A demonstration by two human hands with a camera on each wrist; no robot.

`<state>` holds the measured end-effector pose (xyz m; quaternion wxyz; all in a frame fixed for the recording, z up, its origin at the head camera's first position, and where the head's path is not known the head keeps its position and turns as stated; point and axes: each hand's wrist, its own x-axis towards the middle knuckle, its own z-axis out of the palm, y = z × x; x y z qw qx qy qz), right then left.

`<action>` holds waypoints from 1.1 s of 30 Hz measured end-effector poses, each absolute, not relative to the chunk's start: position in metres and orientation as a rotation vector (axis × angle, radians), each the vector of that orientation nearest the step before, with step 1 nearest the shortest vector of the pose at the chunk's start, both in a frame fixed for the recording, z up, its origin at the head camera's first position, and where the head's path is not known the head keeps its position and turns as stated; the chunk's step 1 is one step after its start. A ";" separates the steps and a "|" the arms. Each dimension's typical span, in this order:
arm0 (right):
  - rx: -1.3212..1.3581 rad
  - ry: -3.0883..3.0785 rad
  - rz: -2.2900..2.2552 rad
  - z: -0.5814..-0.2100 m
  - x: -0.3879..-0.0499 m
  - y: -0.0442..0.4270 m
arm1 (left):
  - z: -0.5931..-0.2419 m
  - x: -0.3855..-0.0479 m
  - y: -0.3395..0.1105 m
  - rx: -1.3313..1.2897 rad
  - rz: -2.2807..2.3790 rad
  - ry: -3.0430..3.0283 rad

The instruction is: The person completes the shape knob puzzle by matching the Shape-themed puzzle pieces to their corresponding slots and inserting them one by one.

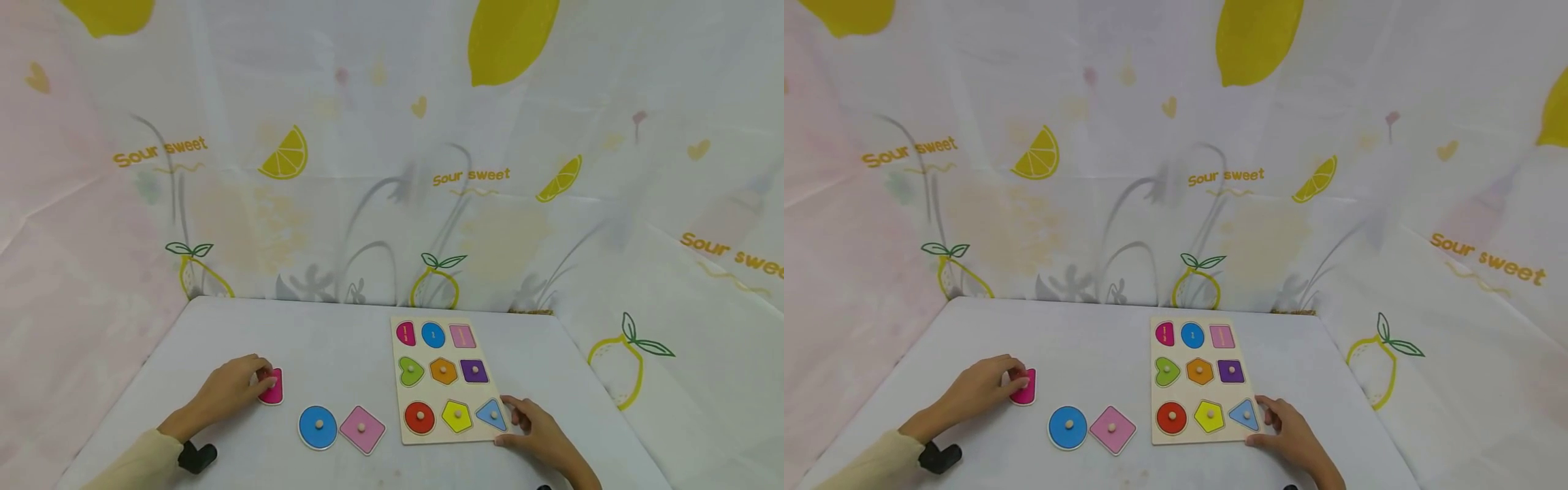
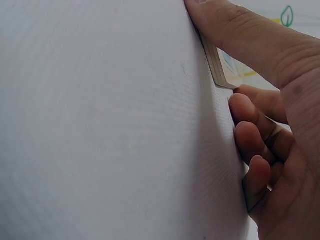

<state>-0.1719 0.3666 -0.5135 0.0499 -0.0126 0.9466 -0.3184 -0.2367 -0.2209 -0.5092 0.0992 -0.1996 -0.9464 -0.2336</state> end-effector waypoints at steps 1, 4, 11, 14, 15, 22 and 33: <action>-0.044 2.885 -0.968 -0.514 -0.172 0.367 | -0.509 -0.237 -0.222 -0.596 -0.694 -2.802; -0.055 2.888 -0.969 -0.514 -0.172 0.367 | -0.509 -0.237 -0.223 -0.609 -0.696 -2.806; -0.007 2.883 -0.972 -0.515 -0.173 0.368 | -0.510 -0.237 -0.225 -0.633 -0.736 -2.816; -0.005 2.889 -0.968 -0.515 -0.173 0.368 | -0.510 -0.237 -0.226 -0.643 -0.756 -2.825; -0.006 2.893 -0.963 -0.516 -0.173 0.367 | -0.509 -0.237 -0.226 -0.652 -0.762 -2.825; 0.010 2.898 -0.948 -0.517 -0.173 0.367 | -0.510 -0.236 -0.224 -0.638 -0.747 -2.858; 0.017 2.892 -0.957 -0.516 -0.174 0.366 | -0.507 -0.237 -0.219 -0.586 -0.696 -2.853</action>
